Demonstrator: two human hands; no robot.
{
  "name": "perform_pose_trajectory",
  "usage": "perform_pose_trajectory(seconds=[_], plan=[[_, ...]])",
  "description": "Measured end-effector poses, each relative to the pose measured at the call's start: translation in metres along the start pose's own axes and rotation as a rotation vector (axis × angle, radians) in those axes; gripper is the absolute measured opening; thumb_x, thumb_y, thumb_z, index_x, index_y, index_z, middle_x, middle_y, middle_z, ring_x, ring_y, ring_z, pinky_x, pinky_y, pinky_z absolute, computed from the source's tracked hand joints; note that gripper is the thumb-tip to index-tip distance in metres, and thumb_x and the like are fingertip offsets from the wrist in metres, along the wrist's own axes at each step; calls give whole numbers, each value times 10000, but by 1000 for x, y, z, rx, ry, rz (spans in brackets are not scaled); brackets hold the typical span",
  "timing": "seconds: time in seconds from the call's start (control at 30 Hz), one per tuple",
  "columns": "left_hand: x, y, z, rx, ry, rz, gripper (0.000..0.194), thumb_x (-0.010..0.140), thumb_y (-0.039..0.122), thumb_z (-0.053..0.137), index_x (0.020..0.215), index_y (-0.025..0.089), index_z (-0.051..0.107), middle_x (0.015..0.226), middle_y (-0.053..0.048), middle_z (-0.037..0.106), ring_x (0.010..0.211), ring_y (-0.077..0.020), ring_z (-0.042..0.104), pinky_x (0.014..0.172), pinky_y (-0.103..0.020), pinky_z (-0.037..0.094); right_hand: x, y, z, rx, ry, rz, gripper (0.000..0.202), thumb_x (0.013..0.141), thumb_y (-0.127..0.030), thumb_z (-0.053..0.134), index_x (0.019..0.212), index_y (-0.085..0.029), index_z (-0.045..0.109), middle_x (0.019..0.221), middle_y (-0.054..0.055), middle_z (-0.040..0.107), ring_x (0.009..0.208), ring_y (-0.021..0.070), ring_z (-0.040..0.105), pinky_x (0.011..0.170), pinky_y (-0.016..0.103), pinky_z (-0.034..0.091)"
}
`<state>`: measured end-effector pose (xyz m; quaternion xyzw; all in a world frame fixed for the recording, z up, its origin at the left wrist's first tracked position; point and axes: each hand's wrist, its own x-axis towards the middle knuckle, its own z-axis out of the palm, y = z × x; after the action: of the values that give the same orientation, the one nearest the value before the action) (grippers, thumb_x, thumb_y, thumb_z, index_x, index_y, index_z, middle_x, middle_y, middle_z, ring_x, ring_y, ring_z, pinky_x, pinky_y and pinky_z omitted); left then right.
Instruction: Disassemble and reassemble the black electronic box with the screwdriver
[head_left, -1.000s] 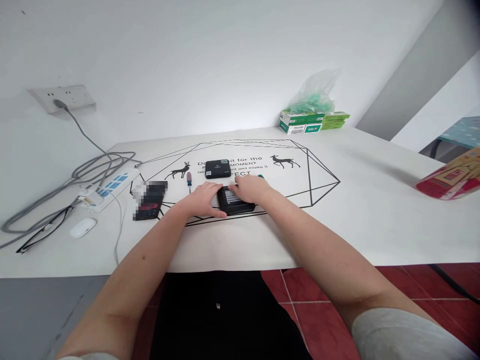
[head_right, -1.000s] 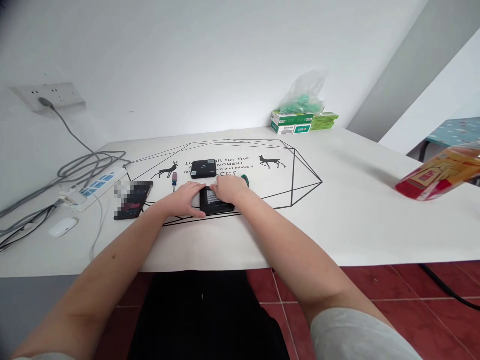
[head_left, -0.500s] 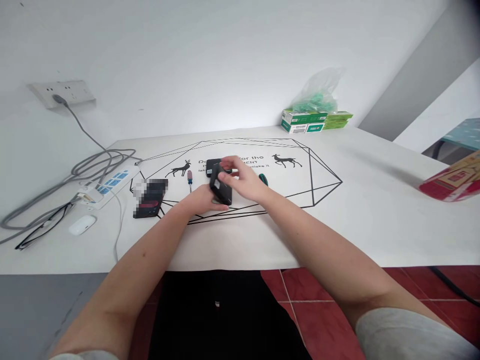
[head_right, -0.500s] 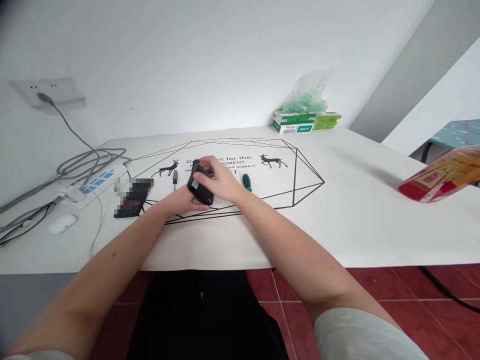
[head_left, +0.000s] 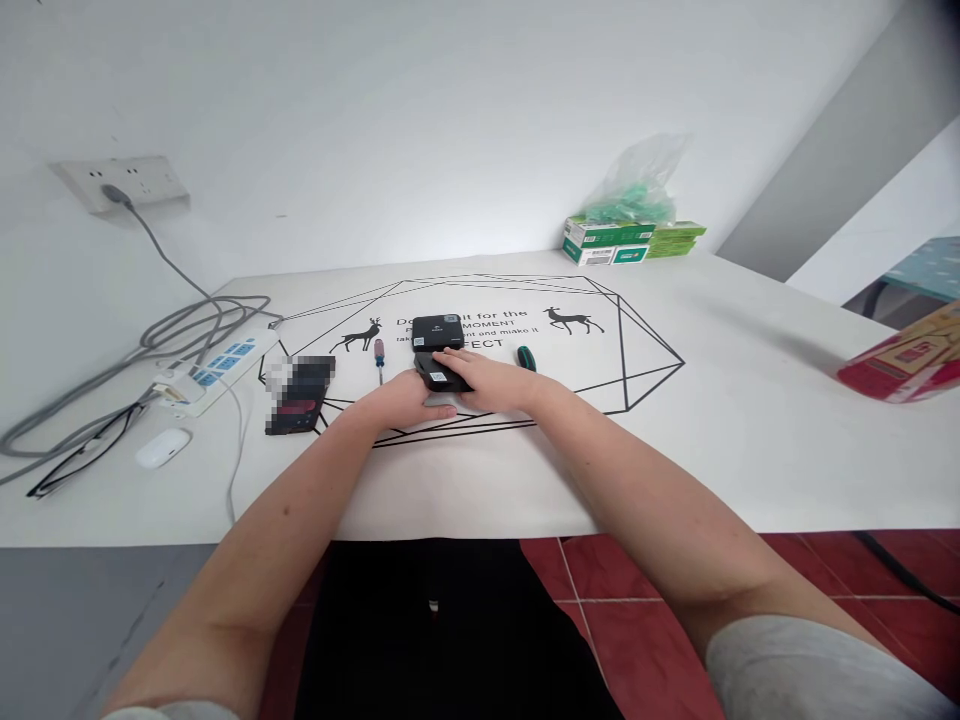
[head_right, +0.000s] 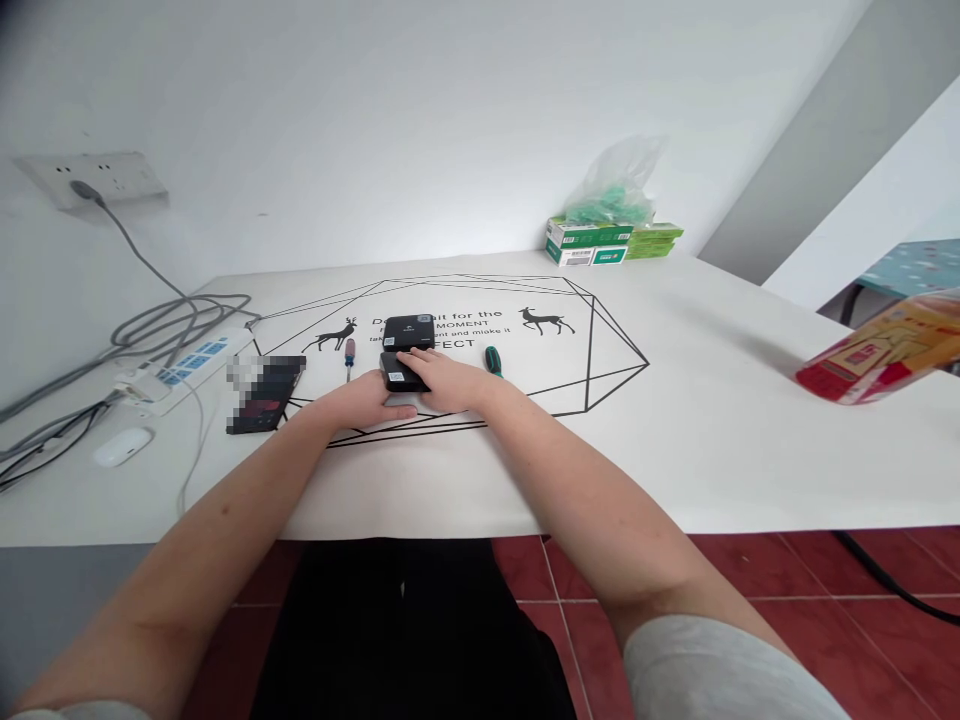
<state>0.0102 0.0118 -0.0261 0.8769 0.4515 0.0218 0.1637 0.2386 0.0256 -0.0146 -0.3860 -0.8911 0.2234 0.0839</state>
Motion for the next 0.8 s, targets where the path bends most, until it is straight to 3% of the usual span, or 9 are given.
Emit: perform_pose_trajectory(seconds=[0.1,0.2,0.27,0.37,0.47,0.67,0.8], plan=[[-1,0,-3,-20,-3,40,685,1018,674,606,1496,191,689,1553,-144,692,1398,-361,667,1211,-439,525,0,6,0,-59,-2,15,913,921,-36,588,1784,-141,310,1858,222,289,1742,380,315,1399,586,362],[-1,-1,-4,-19,0,92,676,1044,600,594,1587,199,614,1732,-131,538,1583,-345,524,1325,-430,408,-1,17,-1,-118,21,95,922,894,-5,589,1769,-192,369,1853,176,333,1728,430,331,1366,638,407],[-1,-2,-3,4,-15,47,743,1061,604,567,1653,156,544,1809,-153,421,1683,-342,390,1377,-427,320,-2,25,-4,-156,32,168,928,884,-21,619,1759,-234,396,1838,169,372,1714,472,341,1329,704,433],[-2,-4,-2,25,-36,-34,815,1079,627,522,1713,117,466,1847,-156,333,1726,-320,305,1397,-405,262,-5,31,-10,-208,1,264,962,884,-62,637,1779,-256,344,1861,162,321,1728,481,298,1322,732,429],[-3,-6,0,19,-29,-35,815,1080,650,507,1723,151,464,1850,-124,329,1723,-299,316,1391,-387,269,-9,29,-19,-248,-72,315,977,909,-123,629,1805,-225,252,1896,142,232,1762,426,229,1374,660,388],[-4,-6,0,5,-24,-28,826,1072,667,500,1719,155,477,1846,-122,338,1718,-305,329,1387,-395,277,-17,27,-34,-254,-160,353,974,978,-423,678,1815,-235,217,1909,109,182,1783,378,169,1383,643,378],[-4,-6,0,16,-22,-44,832,1062,674,496,1709,150,492,1847,-128,336,1721,-323,318,1388,-420,277,-20,30,-40,-247,-171,354,1010,958,-469,725,1814,-249,234,1911,92,172,1777,378,194,1400,610,355]])
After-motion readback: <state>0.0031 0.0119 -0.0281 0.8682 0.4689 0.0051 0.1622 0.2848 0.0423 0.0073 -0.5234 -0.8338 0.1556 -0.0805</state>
